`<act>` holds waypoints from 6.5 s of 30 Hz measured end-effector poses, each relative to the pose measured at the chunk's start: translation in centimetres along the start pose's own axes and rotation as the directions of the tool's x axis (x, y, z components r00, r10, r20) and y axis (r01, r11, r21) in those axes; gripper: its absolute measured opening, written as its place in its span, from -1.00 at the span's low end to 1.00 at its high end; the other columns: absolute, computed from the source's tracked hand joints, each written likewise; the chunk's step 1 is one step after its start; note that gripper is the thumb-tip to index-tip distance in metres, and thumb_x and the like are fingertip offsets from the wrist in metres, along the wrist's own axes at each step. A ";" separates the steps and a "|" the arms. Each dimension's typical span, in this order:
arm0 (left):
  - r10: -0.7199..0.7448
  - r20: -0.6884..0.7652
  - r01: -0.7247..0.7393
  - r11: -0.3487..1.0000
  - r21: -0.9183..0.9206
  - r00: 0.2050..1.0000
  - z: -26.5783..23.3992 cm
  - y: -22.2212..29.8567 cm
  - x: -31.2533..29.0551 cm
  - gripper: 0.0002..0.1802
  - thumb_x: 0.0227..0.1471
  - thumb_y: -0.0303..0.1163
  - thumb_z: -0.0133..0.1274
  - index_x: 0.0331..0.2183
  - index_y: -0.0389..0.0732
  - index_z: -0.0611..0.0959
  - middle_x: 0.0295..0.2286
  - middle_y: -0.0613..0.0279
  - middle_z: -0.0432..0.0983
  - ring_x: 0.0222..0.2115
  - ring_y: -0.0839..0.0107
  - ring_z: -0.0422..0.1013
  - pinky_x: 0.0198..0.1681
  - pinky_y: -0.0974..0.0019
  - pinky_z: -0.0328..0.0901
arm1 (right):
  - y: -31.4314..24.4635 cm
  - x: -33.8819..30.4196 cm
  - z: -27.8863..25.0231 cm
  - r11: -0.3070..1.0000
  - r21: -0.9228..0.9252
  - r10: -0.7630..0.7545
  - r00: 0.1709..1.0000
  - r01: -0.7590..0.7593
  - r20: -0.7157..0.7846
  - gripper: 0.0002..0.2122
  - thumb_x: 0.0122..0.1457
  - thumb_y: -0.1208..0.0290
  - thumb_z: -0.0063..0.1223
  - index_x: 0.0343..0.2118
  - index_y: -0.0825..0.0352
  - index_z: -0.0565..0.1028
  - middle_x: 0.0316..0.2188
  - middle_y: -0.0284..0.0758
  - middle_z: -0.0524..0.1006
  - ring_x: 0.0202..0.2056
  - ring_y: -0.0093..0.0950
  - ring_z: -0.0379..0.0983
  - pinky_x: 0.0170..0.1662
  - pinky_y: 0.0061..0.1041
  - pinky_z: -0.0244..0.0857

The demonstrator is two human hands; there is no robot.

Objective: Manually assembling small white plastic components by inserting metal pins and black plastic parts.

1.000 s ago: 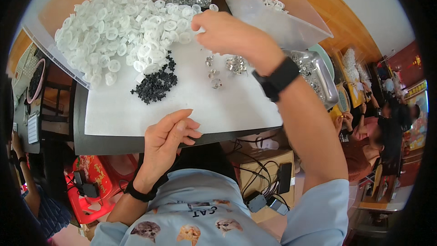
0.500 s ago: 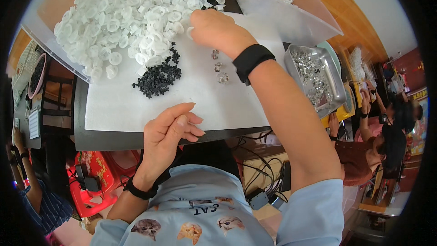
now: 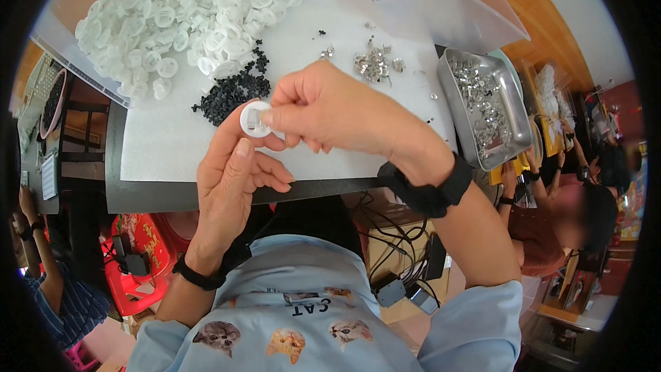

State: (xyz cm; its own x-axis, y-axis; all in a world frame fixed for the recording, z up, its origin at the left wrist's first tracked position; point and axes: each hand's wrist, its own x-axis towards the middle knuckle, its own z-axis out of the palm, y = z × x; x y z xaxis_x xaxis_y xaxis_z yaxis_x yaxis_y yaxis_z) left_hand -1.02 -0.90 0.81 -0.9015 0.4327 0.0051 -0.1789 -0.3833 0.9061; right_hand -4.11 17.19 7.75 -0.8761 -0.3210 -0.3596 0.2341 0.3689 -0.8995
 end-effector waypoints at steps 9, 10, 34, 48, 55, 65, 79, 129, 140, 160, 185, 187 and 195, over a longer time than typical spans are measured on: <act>0.066 -0.003 -0.066 0.998 0.015 0.998 -0.1 -0.6 -0.3 -0.54 0.23 -0.31 -0.16 0.11 -0.29 0.30 -0.36 0.23 0.43 -0.48 0.57 0.39 -0.45 0.50 0.35 | 2.0 -1.8 2.9 0.977 0.210 -0.027 0.999 0.036 -0.047 -0.71 0.22 0.27 -0.05 -0.56 0.34 0.44 -0.69 -0.45 0.43 -0.73 -0.74 0.24 -0.70 -0.73 0.07; 0.065 0.002 -0.065 0.998 0.016 0.998 0.0 -0.6 -0.3 -0.54 0.23 -0.31 -0.16 0.11 -0.29 0.30 -0.36 0.23 0.43 -0.48 0.57 0.39 -0.45 0.50 0.35 | 2.3 -2.0 3.2 0.955 0.296 -0.015 0.999 0.028 -0.045 -0.69 0.23 0.25 -0.07 -0.56 0.35 0.45 -0.69 -0.44 0.43 -0.73 -0.73 0.25 -0.70 -0.74 0.07; 0.018 -0.026 -0.019 0.999 -0.038 1.000 -0.1 -0.4 -0.4 -0.63 0.21 -0.32 -0.30 -0.06 -0.38 0.35 -0.42 0.06 0.43 -0.66 0.49 0.35 -0.62 0.53 0.25 | 1.9 3.6 -8.3 0.619 -0.780 -0.426 0.872 0.086 -0.242 -0.91 0.00 0.51 -0.08 -0.47 0.39 0.47 -0.60 -0.23 0.49 -0.52 -0.33 0.46 -0.46 -0.37 0.28; -0.052 0.030 0.054 0.994 -0.093 0.998 -0.7 -0.1 -0.3 -0.63 0.25 -0.20 -0.26 -0.15 -0.31 0.41 -0.50 0.17 0.42 -0.67 0.52 0.35 -0.63 0.52 0.21 | 1.5 1.3 -6.5 0.518 -0.855 -0.172 0.975 -0.030 -0.138 -0.92 -0.01 0.51 -0.07 -0.53 0.41 0.40 -0.64 -0.24 0.40 -0.59 -0.38 0.31 -0.48 -0.41 0.19; -0.076 0.007 0.077 0.992 -0.103 0.997 -0.2 0.0 -0.1 -0.63 0.25 -0.20 -0.27 -0.16 -0.33 0.43 -0.52 0.16 0.41 -0.69 0.51 0.35 -0.66 0.52 0.20 | 3.8 1.5 -6.2 0.408 -0.912 -0.403 0.904 0.037 -0.143 -0.89 0.00 0.51 -0.12 -0.51 0.36 0.48 -0.54 -0.13 0.50 -0.42 -0.14 0.44 -0.38 -0.21 0.30; -0.063 -0.003 0.062 0.992 -0.106 0.998 -0.1 0.1 0.0 -0.61 0.26 -0.20 -0.29 -0.18 -0.35 0.43 -0.54 0.15 0.41 -0.72 0.51 0.33 -0.69 0.51 0.19 | 3.9 0.9 -5.6 0.408 -0.912 -0.387 0.912 0.037 -0.136 -0.89 -0.01 0.54 -0.12 -0.54 0.40 0.46 -0.54 -0.11 0.49 -0.43 -0.11 0.43 -0.40 -0.20 0.29; -0.056 -0.038 0.053 0.996 -0.076 0.998 -0.1 0.0 0.0 -0.56 0.25 -0.20 -0.36 -0.15 -0.42 0.40 -0.56 0.08 0.40 -0.77 0.48 0.28 -0.73 0.54 0.18 | 4.3 0.0 -6.0 0.467 -0.884 -0.404 0.897 0.033 -0.180 -0.90 -0.03 0.52 -0.12 -0.55 0.39 0.45 -0.53 -0.10 0.49 -0.41 -0.10 0.43 -0.37 -0.19 0.28; -0.158 -0.025 0.148 0.960 -0.237 0.987 -0.6 0.5 0.3 -0.60 0.24 -0.17 -0.22 -0.21 -0.36 0.46 -0.56 0.11 0.43 -0.72 0.46 0.35 -0.73 0.48 0.20 | 2.3 -2.8 4.1 0.568 -0.690 -0.635 0.772 0.450 -0.019 -0.88 0.05 0.55 -0.03 -0.32 0.40 0.44 -0.44 -0.27 0.43 -0.44 -0.29 0.45 -0.47 -0.37 0.34; -0.068 -0.062 0.056 0.984 -0.167 0.996 -0.2 -0.3 0.1 -0.60 0.25 -0.16 -0.21 -0.19 -0.35 0.46 -0.53 0.20 0.43 -0.68 0.50 0.38 -0.68 0.50 0.23 | 3.4 -1.2 6.1 0.924 -0.147 -0.383 0.858 0.353 -0.341 -0.90 0.08 0.53 -0.06 -0.52 0.44 0.37 -0.57 -0.15 0.44 -0.58 -0.27 0.43 -0.51 -0.38 0.27; 0.059 -0.136 -0.071 0.994 -0.089 0.989 0.3 -0.9 -0.3 -0.58 0.26 -0.19 -0.21 -0.17 -0.40 0.50 -0.51 0.17 0.46 -0.66 0.55 0.36 -0.65 0.52 0.26 | 3.3 -1.4 7.2 0.926 0.220 -0.226 0.917 0.307 -0.328 -0.86 0.20 0.52 -0.17 -0.46 0.45 0.37 -0.73 -0.33 0.42 -0.75 -0.61 0.33 -0.73 -0.62 0.21; 0.035 -0.125 -0.050 0.992 -0.120 0.992 -0.1 -0.9 -0.4 -0.52 0.26 -0.14 -0.23 -0.12 -0.40 0.48 -0.54 0.18 0.46 -0.65 0.53 0.39 -0.62 0.51 0.30 | 2.3 -1.8 7.6 0.926 0.291 -0.154 0.943 0.242 -0.295 -0.90 0.21 0.53 -0.14 -0.43 0.43 0.35 -0.66 -0.38 0.41 -0.65 -0.66 0.34 -0.67 -0.65 0.19; 0.039 -0.121 -0.054 0.991 -0.122 0.992 -0.2 -0.9 -0.3 -0.52 0.26 -0.14 -0.24 -0.12 -0.40 0.48 -0.54 0.18 0.46 -0.64 0.53 0.39 -0.62 0.51 0.30 | 2.1 -1.7 7.5 0.936 0.280 -0.134 0.951 0.214 -0.278 -0.91 0.23 0.56 -0.13 -0.42 0.41 0.34 -0.63 -0.41 0.39 -0.62 -0.67 0.32 -0.59 -0.68 0.14; 0.049 -0.117 -0.048 0.999 0.009 0.992 0.2 -0.7 -0.4 -0.56 0.27 -0.19 -0.26 -0.15 -0.40 0.49 -0.53 0.19 0.45 -0.61 0.55 0.39 -0.57 0.51 0.30 | 3.0 -1.5 7.3 0.916 0.298 -0.171 0.934 0.268 -0.312 -0.89 0.15 0.54 -0.12 -0.48 0.45 0.35 -0.68 -0.34 0.43 -0.67 -0.61 0.38 -0.62 -0.61 0.22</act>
State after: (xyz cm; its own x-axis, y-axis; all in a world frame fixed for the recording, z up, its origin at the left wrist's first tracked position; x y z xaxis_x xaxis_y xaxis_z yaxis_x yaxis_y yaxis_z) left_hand -0.43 -0.60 0.24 -0.9492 0.3146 -0.0001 -0.1315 -0.3964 0.9086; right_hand 1.00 12.39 3.80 -0.9904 -0.0909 -0.1045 0.1056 -0.0079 -0.9944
